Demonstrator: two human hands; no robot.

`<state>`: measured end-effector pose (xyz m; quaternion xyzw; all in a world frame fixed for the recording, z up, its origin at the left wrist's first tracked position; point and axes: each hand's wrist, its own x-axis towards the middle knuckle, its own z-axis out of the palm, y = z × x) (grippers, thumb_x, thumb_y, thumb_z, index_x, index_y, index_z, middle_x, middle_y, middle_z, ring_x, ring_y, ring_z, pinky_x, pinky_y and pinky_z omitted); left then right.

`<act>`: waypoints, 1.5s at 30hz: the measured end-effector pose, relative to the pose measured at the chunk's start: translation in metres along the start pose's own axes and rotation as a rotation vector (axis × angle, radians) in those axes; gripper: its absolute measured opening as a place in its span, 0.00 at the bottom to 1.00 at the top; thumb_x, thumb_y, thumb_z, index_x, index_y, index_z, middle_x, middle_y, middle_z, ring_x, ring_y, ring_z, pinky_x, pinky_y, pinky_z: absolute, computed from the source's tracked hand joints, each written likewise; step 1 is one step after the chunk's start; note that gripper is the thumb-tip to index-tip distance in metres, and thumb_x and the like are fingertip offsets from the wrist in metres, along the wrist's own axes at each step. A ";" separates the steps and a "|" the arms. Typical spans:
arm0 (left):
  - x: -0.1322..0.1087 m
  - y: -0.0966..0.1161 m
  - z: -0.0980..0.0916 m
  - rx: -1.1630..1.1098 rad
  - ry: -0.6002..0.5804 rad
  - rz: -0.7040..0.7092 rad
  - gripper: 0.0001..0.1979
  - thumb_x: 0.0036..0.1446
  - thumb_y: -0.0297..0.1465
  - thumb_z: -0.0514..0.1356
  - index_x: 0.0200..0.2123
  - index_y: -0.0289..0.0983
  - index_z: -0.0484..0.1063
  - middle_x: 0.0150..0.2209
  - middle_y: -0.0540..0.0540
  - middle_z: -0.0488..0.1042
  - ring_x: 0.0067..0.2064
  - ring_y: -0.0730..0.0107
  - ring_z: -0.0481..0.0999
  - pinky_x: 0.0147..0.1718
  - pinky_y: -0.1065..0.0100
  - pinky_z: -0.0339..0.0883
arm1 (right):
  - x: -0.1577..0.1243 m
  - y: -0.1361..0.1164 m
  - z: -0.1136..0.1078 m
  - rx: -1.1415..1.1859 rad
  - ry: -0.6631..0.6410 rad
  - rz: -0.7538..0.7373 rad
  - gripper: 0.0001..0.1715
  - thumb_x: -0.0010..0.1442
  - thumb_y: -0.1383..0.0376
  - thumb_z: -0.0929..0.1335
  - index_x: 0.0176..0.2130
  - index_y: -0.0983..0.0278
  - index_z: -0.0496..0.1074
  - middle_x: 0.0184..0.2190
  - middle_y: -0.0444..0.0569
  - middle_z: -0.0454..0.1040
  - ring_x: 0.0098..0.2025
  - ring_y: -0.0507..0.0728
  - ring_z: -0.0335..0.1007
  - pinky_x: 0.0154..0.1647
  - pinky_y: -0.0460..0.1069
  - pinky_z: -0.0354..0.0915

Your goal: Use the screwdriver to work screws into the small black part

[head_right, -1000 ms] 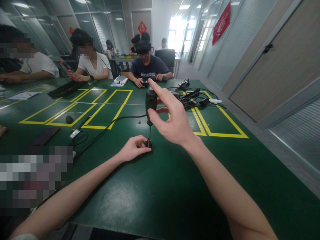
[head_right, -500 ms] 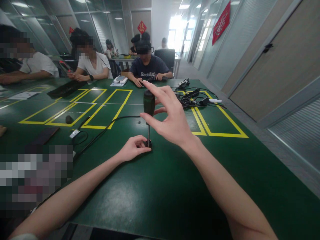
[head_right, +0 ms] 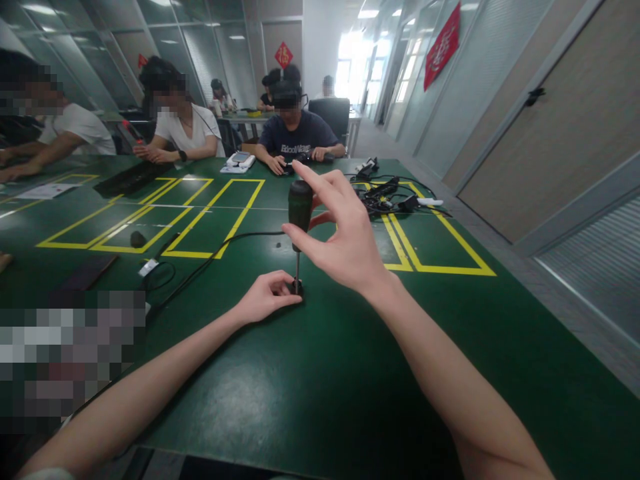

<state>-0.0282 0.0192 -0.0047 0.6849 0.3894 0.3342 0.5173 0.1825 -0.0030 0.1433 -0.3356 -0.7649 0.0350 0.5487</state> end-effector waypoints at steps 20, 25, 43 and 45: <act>0.000 0.000 0.002 0.030 0.003 0.003 0.21 0.52 0.42 0.78 0.39 0.34 0.79 0.29 0.51 0.75 0.28 0.73 0.73 0.29 0.71 0.67 | -0.003 -0.004 0.002 0.140 -0.114 0.037 0.43 0.67 0.58 0.72 0.75 0.47 0.60 0.55 0.49 0.81 0.47 0.63 0.85 0.41 0.58 0.84; -0.003 0.006 0.003 0.153 0.056 0.060 0.26 0.45 0.41 0.81 0.43 0.35 0.81 0.33 0.51 0.75 0.29 0.74 0.72 0.30 0.71 0.67 | -0.004 -0.003 0.002 0.161 -0.103 0.071 0.43 0.68 0.53 0.72 0.75 0.45 0.58 0.52 0.48 0.83 0.44 0.62 0.86 0.36 0.55 0.83; -0.005 0.008 -0.001 0.137 -0.080 0.042 0.24 0.51 0.42 0.78 0.46 0.34 0.82 0.28 0.53 0.74 0.29 0.73 0.71 0.31 0.71 0.66 | -0.006 -0.010 0.001 0.193 -0.087 0.057 0.41 0.69 0.49 0.71 0.74 0.47 0.59 0.47 0.48 0.83 0.41 0.62 0.85 0.34 0.55 0.83; -0.004 0.007 -0.002 0.131 -0.087 0.034 0.23 0.51 0.43 0.78 0.43 0.33 0.83 0.28 0.53 0.73 0.29 0.73 0.69 0.31 0.70 0.66 | -0.006 -0.009 0.002 0.201 -0.090 0.045 0.40 0.69 0.48 0.71 0.74 0.47 0.60 0.46 0.47 0.83 0.41 0.62 0.86 0.34 0.55 0.83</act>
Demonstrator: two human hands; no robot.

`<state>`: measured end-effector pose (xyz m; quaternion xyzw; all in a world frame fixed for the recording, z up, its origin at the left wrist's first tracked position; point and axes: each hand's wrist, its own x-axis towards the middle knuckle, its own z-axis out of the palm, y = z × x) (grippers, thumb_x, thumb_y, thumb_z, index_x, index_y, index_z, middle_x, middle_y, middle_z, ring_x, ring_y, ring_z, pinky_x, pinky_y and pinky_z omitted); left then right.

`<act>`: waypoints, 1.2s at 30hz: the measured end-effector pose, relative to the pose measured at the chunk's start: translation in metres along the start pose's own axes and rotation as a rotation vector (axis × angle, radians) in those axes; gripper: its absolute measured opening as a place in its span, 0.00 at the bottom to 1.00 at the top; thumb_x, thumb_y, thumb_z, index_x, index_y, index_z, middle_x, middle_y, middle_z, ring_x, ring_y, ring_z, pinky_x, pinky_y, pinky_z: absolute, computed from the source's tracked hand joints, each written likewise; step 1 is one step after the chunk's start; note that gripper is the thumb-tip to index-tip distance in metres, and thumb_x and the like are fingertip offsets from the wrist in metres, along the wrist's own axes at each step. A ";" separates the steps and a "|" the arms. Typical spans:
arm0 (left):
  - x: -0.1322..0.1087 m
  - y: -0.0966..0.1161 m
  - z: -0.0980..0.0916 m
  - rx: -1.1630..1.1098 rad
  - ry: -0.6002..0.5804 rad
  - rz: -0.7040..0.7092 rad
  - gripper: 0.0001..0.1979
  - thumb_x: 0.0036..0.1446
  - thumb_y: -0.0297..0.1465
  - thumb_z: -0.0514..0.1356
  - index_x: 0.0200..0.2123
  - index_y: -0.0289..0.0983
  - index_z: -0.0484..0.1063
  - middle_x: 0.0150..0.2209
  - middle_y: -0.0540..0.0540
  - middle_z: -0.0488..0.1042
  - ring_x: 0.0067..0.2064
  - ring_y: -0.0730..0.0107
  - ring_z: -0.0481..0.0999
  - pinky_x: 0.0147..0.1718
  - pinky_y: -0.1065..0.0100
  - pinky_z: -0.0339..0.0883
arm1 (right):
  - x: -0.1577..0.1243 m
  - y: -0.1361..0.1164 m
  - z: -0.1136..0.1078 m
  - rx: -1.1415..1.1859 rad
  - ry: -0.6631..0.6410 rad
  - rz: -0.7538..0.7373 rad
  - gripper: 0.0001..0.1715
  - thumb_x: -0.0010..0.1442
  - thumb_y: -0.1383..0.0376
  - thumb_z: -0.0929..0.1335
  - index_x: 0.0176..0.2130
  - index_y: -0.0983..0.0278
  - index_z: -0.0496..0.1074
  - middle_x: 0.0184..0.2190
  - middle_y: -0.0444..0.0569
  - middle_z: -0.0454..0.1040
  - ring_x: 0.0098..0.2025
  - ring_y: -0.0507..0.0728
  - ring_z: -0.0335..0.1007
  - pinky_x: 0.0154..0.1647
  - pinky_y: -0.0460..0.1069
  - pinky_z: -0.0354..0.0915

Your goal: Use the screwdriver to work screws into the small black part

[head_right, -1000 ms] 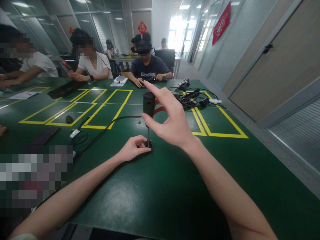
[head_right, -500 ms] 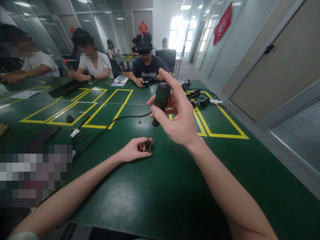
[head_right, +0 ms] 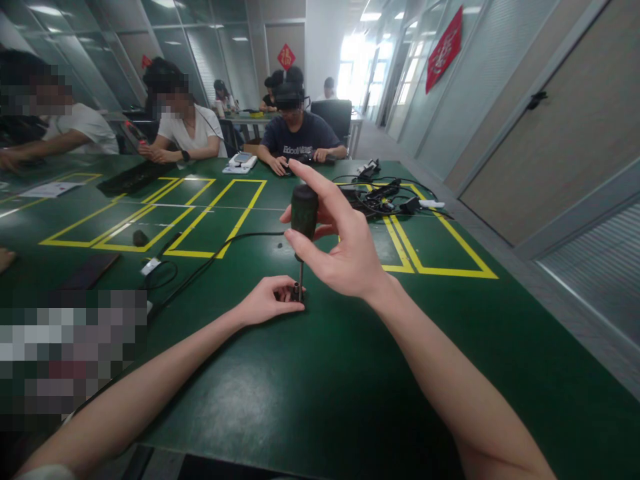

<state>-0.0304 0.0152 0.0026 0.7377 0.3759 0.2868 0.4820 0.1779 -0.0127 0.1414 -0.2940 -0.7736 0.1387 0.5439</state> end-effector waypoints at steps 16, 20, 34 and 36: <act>0.000 0.005 0.002 0.042 0.031 -0.002 0.20 0.49 0.41 0.79 0.39 0.33 0.82 0.27 0.53 0.74 0.29 0.73 0.71 0.32 0.70 0.66 | 0.000 0.001 0.005 0.022 0.010 -0.066 0.37 0.70 0.52 0.72 0.72 0.49 0.62 0.47 0.46 0.83 0.41 0.59 0.86 0.35 0.53 0.85; 0.000 0.003 0.002 0.019 0.021 -0.015 0.22 0.49 0.41 0.79 0.40 0.33 0.82 0.27 0.53 0.75 0.29 0.73 0.71 0.32 0.70 0.66 | 0.000 0.002 0.006 0.039 0.009 -0.094 0.36 0.69 0.55 0.73 0.72 0.50 0.64 0.45 0.45 0.83 0.40 0.58 0.86 0.34 0.51 0.84; 0.000 0.000 0.001 -0.047 0.022 -0.011 0.20 0.49 0.40 0.79 0.38 0.33 0.82 0.26 0.53 0.73 0.29 0.73 0.70 0.32 0.71 0.65 | 0.003 0.010 0.005 -0.112 0.108 -0.126 0.40 0.64 0.58 0.77 0.70 0.48 0.68 0.57 0.48 0.79 0.47 0.60 0.83 0.32 0.50 0.83; 0.001 -0.001 0.001 -0.042 0.023 -0.009 0.21 0.48 0.41 0.79 0.38 0.33 0.82 0.26 0.53 0.74 0.29 0.73 0.70 0.32 0.70 0.65 | 0.004 0.009 0.004 -0.160 0.123 -0.138 0.40 0.63 0.58 0.78 0.70 0.47 0.69 0.58 0.49 0.77 0.50 0.62 0.81 0.33 0.51 0.83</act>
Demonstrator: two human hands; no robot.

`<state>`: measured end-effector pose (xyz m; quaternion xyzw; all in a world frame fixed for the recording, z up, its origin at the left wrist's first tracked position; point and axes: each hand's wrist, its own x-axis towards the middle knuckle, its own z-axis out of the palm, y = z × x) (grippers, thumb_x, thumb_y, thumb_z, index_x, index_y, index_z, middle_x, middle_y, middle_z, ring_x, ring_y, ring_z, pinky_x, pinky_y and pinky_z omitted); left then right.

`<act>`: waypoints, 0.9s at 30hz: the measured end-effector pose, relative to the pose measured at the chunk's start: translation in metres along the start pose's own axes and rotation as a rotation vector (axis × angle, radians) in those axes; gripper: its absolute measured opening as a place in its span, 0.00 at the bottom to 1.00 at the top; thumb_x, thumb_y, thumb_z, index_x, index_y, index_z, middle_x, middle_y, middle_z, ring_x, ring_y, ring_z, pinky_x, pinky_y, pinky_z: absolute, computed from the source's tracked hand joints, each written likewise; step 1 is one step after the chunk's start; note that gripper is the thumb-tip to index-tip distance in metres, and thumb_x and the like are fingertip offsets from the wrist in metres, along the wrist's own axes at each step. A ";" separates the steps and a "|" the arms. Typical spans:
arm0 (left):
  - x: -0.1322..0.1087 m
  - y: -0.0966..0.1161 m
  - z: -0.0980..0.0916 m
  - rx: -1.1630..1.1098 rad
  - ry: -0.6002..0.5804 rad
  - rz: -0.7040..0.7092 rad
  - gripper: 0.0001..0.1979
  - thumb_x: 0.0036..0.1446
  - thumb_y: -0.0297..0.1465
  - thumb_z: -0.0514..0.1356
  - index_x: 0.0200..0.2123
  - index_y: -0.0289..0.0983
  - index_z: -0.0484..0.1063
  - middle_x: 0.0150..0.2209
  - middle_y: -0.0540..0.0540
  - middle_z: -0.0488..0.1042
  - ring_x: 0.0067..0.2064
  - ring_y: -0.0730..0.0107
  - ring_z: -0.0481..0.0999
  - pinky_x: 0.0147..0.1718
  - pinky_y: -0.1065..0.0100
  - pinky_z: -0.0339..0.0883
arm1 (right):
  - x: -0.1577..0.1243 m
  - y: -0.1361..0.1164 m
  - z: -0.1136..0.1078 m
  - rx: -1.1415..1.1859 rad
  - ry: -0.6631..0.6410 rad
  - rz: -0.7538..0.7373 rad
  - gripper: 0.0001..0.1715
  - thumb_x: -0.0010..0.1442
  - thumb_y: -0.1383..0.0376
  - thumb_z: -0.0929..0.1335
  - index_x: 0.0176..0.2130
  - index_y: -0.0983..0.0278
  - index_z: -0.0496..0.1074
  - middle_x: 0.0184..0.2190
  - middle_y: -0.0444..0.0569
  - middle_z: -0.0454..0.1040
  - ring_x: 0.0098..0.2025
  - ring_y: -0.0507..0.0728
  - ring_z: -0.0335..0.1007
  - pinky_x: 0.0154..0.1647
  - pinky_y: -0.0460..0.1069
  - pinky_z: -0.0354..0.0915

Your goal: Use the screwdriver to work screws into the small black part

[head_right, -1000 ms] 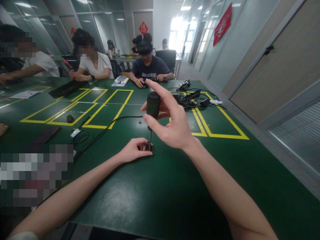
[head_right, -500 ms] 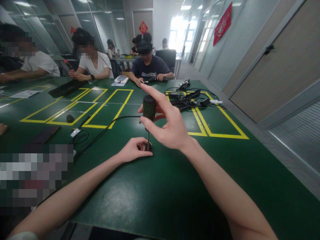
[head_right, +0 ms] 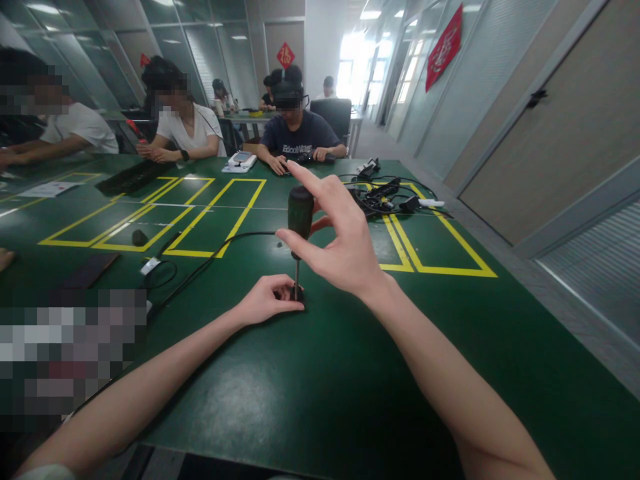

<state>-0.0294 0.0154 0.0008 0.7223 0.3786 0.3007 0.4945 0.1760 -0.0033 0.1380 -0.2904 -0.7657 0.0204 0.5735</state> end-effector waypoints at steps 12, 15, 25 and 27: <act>-0.001 -0.003 -0.001 0.013 -0.006 0.019 0.21 0.49 0.43 0.80 0.38 0.34 0.81 0.27 0.53 0.74 0.29 0.73 0.71 0.32 0.70 0.67 | 0.000 -0.003 -0.003 0.166 -0.087 0.047 0.32 0.69 0.61 0.73 0.69 0.51 0.70 0.58 0.49 0.83 0.52 0.62 0.84 0.38 0.54 0.85; 0.000 -0.003 -0.001 0.020 -0.002 0.027 0.21 0.50 0.42 0.79 0.39 0.34 0.81 0.27 0.53 0.74 0.30 0.73 0.71 0.32 0.70 0.67 | -0.001 -0.004 -0.003 0.174 -0.078 0.031 0.33 0.68 0.63 0.73 0.69 0.50 0.70 0.58 0.48 0.82 0.53 0.62 0.84 0.38 0.53 0.85; -0.001 0.002 -0.001 0.050 -0.003 0.009 0.19 0.51 0.39 0.78 0.41 0.33 0.82 0.28 0.53 0.75 0.29 0.73 0.71 0.32 0.71 0.66 | 0.000 -0.001 -0.004 -0.063 0.026 -0.110 0.31 0.60 0.50 0.80 0.60 0.52 0.76 0.51 0.49 0.81 0.46 0.62 0.82 0.31 0.53 0.83; -0.001 0.002 -0.001 0.042 -0.016 0.001 0.20 0.51 0.39 0.78 0.42 0.33 0.82 0.28 0.52 0.75 0.29 0.73 0.71 0.32 0.70 0.67 | 0.000 0.000 -0.004 -0.073 0.042 -0.128 0.33 0.59 0.50 0.81 0.59 0.52 0.75 0.49 0.49 0.80 0.42 0.61 0.81 0.27 0.52 0.80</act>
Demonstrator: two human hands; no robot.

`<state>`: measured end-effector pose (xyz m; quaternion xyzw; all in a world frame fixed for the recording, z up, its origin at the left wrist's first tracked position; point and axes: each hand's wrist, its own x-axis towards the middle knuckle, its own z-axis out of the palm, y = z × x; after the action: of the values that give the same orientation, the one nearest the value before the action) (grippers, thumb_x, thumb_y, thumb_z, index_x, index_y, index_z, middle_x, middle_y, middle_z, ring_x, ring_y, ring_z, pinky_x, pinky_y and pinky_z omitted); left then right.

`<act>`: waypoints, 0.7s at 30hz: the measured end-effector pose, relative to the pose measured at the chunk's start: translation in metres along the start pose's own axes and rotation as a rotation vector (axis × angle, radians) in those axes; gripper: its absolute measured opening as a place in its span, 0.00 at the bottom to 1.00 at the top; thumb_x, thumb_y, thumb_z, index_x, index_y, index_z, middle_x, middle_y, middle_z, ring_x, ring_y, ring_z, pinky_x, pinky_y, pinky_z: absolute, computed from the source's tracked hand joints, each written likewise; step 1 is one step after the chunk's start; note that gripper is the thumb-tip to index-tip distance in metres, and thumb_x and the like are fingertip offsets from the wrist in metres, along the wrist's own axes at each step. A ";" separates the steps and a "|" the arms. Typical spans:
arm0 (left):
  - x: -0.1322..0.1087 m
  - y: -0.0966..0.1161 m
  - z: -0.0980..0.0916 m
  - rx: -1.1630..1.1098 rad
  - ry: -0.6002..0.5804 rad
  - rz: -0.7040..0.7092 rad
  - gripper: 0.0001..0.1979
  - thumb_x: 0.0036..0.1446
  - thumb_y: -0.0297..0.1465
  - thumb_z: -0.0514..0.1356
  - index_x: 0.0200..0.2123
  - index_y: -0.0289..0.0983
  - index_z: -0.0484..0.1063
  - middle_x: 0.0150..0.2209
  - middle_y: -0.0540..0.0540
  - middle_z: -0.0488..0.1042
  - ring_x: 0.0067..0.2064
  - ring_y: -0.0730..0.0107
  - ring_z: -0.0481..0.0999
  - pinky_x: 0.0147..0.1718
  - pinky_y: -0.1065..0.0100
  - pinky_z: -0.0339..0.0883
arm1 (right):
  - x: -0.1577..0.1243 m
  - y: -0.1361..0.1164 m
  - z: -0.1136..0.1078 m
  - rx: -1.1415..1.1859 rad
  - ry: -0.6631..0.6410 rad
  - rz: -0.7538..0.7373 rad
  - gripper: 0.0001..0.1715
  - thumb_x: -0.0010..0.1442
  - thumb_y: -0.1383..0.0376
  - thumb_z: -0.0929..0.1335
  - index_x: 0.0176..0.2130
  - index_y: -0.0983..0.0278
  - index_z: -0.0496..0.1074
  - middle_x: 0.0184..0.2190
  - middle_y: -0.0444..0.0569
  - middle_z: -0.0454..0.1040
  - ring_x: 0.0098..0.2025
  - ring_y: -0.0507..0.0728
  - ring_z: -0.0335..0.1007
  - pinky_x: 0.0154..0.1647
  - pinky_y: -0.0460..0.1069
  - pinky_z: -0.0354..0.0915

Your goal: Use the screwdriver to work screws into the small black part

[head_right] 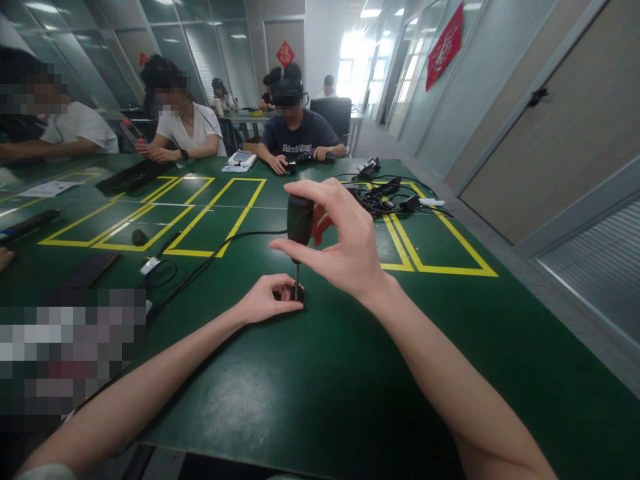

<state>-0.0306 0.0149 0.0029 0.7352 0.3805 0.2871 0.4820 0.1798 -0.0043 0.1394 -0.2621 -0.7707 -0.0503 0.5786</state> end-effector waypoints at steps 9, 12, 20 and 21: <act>0.001 0.002 0.001 -0.001 0.008 0.008 0.18 0.52 0.37 0.77 0.41 0.33 0.82 0.28 0.52 0.75 0.29 0.73 0.71 0.32 0.71 0.66 | -0.002 -0.006 0.006 -0.045 0.070 0.079 0.31 0.57 0.49 0.82 0.54 0.51 0.73 0.48 0.51 0.80 0.28 0.55 0.71 0.22 0.54 0.75; 0.000 0.002 0.002 -0.005 0.013 0.004 0.18 0.51 0.37 0.77 0.41 0.33 0.82 0.27 0.53 0.74 0.29 0.73 0.70 0.32 0.71 0.66 | -0.002 -0.006 0.006 -0.037 0.046 0.048 0.31 0.59 0.49 0.81 0.56 0.53 0.74 0.48 0.50 0.80 0.30 0.56 0.74 0.22 0.53 0.77; 0.000 0.000 0.002 -0.042 0.007 -0.020 0.18 0.50 0.37 0.78 0.41 0.32 0.81 0.27 0.54 0.74 0.28 0.74 0.70 0.32 0.71 0.66 | -0.004 -0.005 0.009 0.058 0.088 0.078 0.31 0.62 0.53 0.79 0.63 0.48 0.75 0.52 0.49 0.79 0.40 0.59 0.81 0.23 0.49 0.79; 0.000 0.000 0.002 -0.043 0.009 -0.022 0.18 0.50 0.36 0.78 0.41 0.32 0.82 0.27 0.54 0.74 0.28 0.74 0.70 0.32 0.71 0.66 | -0.004 -0.005 0.009 0.059 0.080 0.086 0.32 0.62 0.53 0.79 0.63 0.48 0.75 0.52 0.49 0.79 0.40 0.59 0.81 0.23 0.49 0.80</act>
<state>-0.0294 0.0142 0.0021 0.7192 0.3844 0.2931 0.4991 0.1705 -0.0061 0.1335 -0.2756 -0.7361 -0.0129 0.6181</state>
